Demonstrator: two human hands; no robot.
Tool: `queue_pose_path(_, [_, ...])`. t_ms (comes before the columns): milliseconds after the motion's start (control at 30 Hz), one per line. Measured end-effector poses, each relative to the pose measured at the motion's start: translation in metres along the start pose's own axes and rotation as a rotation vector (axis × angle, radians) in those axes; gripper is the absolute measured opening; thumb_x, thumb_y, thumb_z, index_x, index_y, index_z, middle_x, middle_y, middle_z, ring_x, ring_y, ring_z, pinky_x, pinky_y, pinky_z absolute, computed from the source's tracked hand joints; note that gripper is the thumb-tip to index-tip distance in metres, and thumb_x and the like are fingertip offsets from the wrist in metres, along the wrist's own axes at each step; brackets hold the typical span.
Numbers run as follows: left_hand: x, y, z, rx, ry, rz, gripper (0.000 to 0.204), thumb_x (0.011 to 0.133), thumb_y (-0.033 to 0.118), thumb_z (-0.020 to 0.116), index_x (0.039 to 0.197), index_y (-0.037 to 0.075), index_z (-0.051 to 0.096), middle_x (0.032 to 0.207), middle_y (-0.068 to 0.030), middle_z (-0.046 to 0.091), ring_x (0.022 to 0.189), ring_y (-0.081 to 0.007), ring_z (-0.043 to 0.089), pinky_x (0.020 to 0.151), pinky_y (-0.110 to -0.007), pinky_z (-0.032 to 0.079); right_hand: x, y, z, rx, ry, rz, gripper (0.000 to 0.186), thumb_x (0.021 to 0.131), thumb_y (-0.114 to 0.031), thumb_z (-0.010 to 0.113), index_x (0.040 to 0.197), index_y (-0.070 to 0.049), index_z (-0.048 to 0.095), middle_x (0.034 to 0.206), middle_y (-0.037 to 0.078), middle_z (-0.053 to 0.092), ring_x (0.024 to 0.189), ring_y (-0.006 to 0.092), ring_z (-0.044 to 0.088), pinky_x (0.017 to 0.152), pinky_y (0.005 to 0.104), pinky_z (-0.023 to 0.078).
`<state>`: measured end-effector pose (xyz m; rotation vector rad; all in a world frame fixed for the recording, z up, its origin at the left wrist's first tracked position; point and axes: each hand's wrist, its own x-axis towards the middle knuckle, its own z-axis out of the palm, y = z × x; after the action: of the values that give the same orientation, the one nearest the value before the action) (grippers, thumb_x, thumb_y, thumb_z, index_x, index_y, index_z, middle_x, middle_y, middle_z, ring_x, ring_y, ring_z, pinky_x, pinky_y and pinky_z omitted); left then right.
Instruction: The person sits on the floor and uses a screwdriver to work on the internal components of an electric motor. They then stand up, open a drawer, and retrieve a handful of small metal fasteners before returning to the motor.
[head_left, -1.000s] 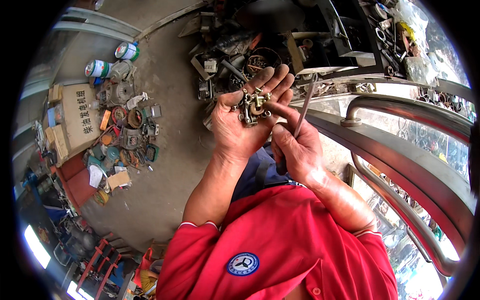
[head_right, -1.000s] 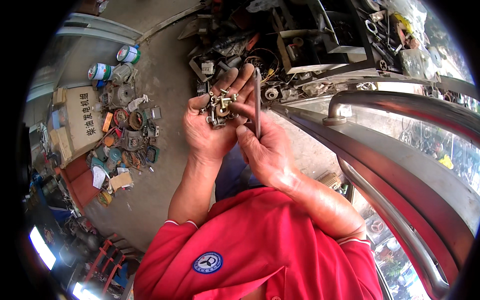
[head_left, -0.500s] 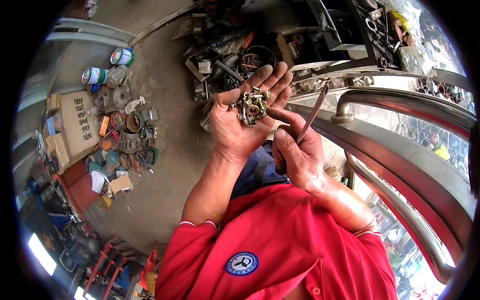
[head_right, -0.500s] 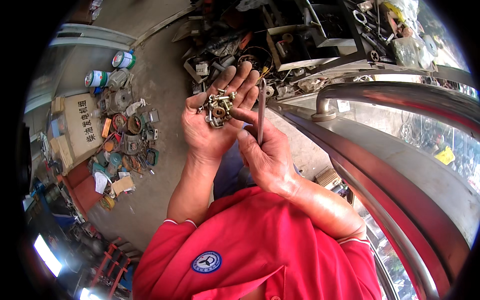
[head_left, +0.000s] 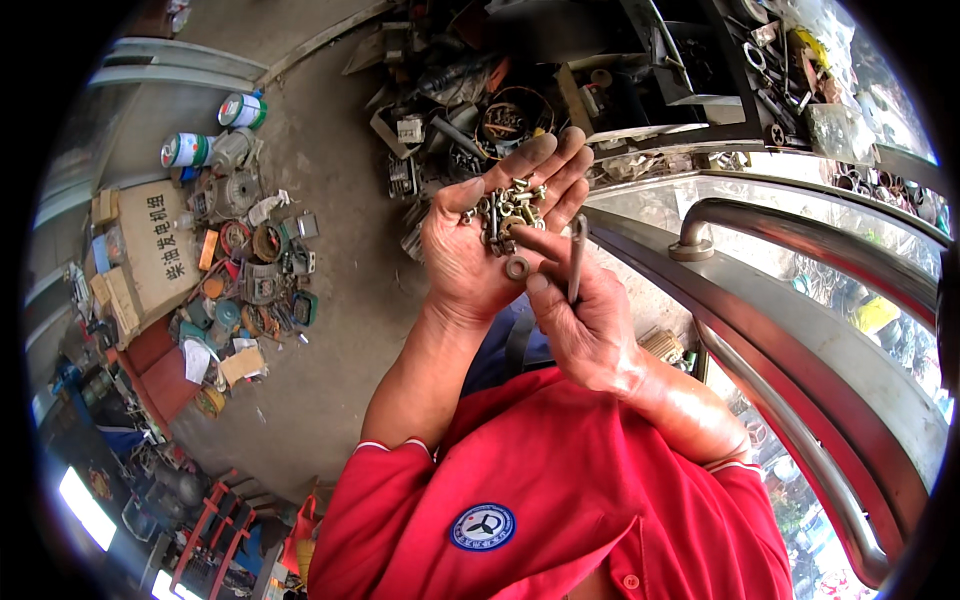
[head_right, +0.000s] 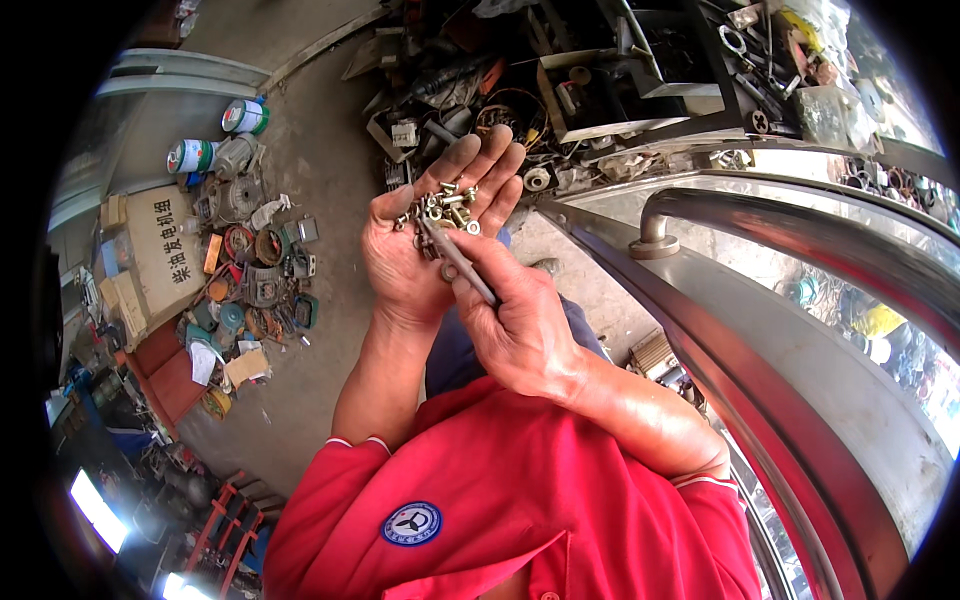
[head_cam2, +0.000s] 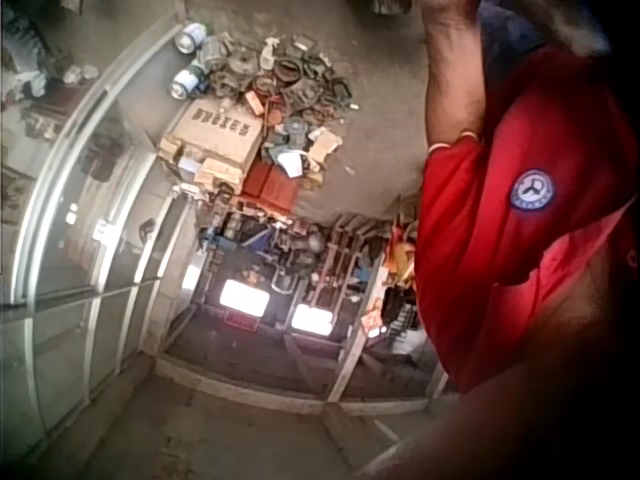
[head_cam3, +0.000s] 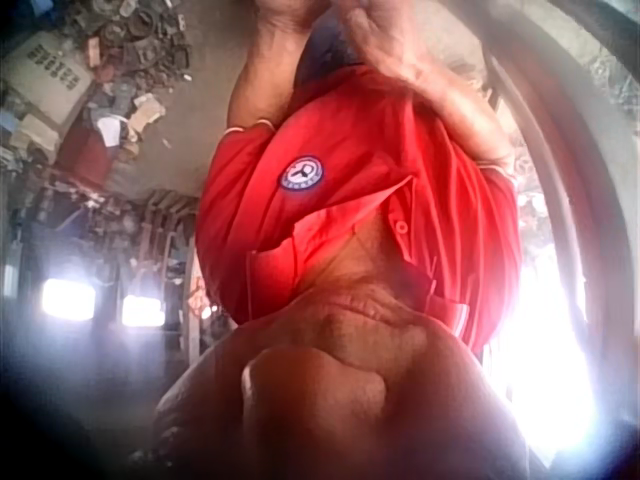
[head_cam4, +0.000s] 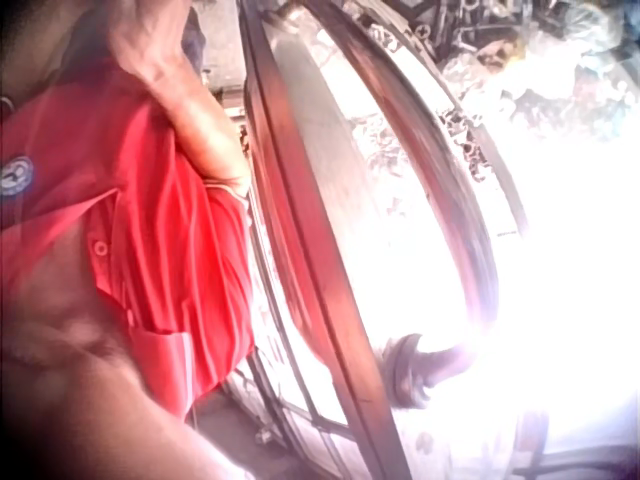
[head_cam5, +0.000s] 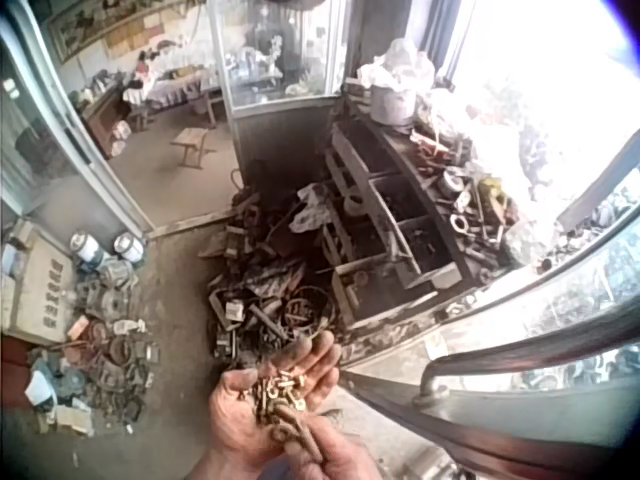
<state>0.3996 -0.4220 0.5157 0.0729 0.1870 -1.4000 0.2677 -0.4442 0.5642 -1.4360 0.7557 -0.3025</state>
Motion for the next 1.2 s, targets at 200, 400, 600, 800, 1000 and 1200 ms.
queue_pose_path(200, [0.004,0.009,-0.003,-0.085,0.025,-0.016,0.061,0.086,0.025,0.045,0.137,-0.009,0.040,0.147,-0.0241,0.033,0.140,-0.0361,0.027,0.117,-0.045,0.021,0.007,0.007,0.002,0.261,0.113,0.050,0.033,0.096,-0.004,0.048,0.128,-0.002,0.049,0.086,0.002,0.064,0.073,0.0098,0.057,0.067,0.0243,0.048])
queue_pose_path(400, [0.010,0.019,-0.005,-0.085,0.060,-0.008,0.058,0.086,0.024,0.044,0.133,-0.010,0.044,0.145,-0.0240,0.037,0.138,-0.0353,0.031,0.116,-0.044,0.026,0.007,0.016,0.004,-0.042,0.045,-0.014,0.027,0.093,-0.001,0.050,0.120,-0.001,0.057,0.076,0.005,0.060,0.064,0.0086,0.056,0.060,0.0259,0.047])
queue_pose_path(600, [0.010,0.026,-0.003,-0.045,0.076,-0.005,0.058,0.086,0.025,0.044,0.133,-0.009,0.044,0.145,-0.0242,0.037,0.138,-0.0356,0.030,0.116,-0.044,0.025,0.014,0.012,0.014,-0.175,-0.044,-0.070,0.037,0.089,0.001,0.051,0.127,0.000,0.052,0.083,0.016,0.063,0.069,0.0256,0.065,0.065,0.0320,0.051])
queue_pose_path(800, [0.011,0.033,-0.008,-0.019,0.014,-0.003,0.059,0.086,0.025,0.049,0.135,-0.008,0.043,0.148,-0.0229,0.033,0.141,-0.0353,0.026,0.118,-0.045,0.020,0.020,0.010,0.018,-0.029,0.094,0.058,0.042,0.091,-0.002,0.051,0.132,-0.002,0.048,0.084,0.011,0.063,0.070,0.0173,0.062,0.066,0.0297,0.050])
queue_pose_path(1000, [0.010,0.040,-0.009,-0.036,0.036,0.026,0.057,0.087,0.024,0.051,0.134,-0.006,0.045,0.148,-0.0218,0.033,0.141,-0.0345,0.026,0.118,-0.045,0.021,0.020,0.015,0.019,0.111,0.128,0.049,0.039,0.091,-0.002,0.050,0.130,-0.003,0.052,0.064,-0.002,0.044,0.058,0.0060,0.043,0.055,0.0233,0.039])
queue_pose_path(1200, [0.019,0.047,-0.010,-0.080,0.062,-0.009,0.054,0.085,0.020,0.051,0.131,-0.008,0.048,0.147,-0.0228,0.035,0.140,-0.0350,0.028,0.117,-0.046,0.023,0.017,0.016,0.019,0.100,0.187,0.104,0.030,0.092,-0.003,0.051,0.121,-0.003,0.056,0.059,-0.003,0.043,0.055,0.0049,0.042,0.051,0.0238,0.038])
